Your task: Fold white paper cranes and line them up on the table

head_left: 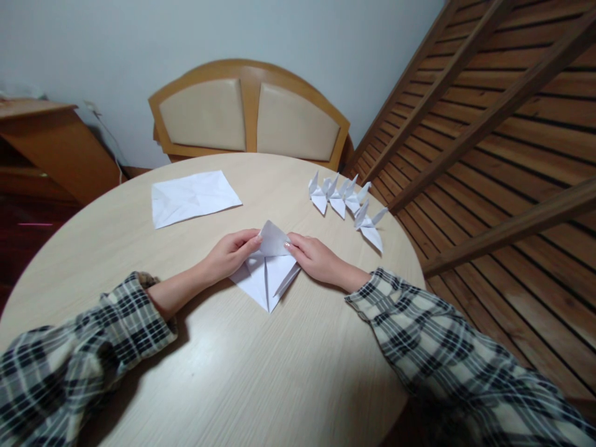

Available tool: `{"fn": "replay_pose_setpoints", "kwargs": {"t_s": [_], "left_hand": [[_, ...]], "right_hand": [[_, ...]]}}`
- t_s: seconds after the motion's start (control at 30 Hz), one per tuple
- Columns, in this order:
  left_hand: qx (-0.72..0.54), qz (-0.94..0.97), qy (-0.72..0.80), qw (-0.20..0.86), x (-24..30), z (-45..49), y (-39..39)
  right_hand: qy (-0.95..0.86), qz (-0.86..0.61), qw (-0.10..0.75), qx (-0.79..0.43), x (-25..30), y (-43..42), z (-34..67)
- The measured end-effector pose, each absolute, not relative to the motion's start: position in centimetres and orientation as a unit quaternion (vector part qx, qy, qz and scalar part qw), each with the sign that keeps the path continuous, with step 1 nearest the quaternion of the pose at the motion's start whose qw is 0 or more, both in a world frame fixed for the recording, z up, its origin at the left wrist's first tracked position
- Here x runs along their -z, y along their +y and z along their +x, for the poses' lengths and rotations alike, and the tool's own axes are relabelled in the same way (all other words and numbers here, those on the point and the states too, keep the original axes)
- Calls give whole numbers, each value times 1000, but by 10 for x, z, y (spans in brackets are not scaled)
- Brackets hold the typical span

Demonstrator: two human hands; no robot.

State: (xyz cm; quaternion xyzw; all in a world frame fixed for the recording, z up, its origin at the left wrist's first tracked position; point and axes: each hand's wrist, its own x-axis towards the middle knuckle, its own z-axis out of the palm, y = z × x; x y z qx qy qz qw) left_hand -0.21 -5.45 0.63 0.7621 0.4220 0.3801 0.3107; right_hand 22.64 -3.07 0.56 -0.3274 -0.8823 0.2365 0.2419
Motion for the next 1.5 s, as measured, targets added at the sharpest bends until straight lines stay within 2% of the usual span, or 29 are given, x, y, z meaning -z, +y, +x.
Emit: {"fn": "replay_pose_setpoints", "kwargs": {"t_s": [0.37, 0.7, 0.87, 1.13, 1.5], "left_hand": [[-387, 756, 434, 300, -11, 0, -55], [-388, 749, 457, 283, -5, -1, -53], [-353, 766, 468, 264, -3, -2, -52], [-303, 805, 479, 175, 0, -5, -49], [-266, 821, 488, 131, 2, -9, -46]], "right_hand": [[-912, -302, 220, -171, -8, -33, 223], [-916, -303, 207, -161, -8, -34, 222], [-907, -310, 218, -181, -8, -31, 225], [-889, -332, 228, -216, -6, -24, 234], [-874, -347, 239, -243, -8, -19, 238]]}}
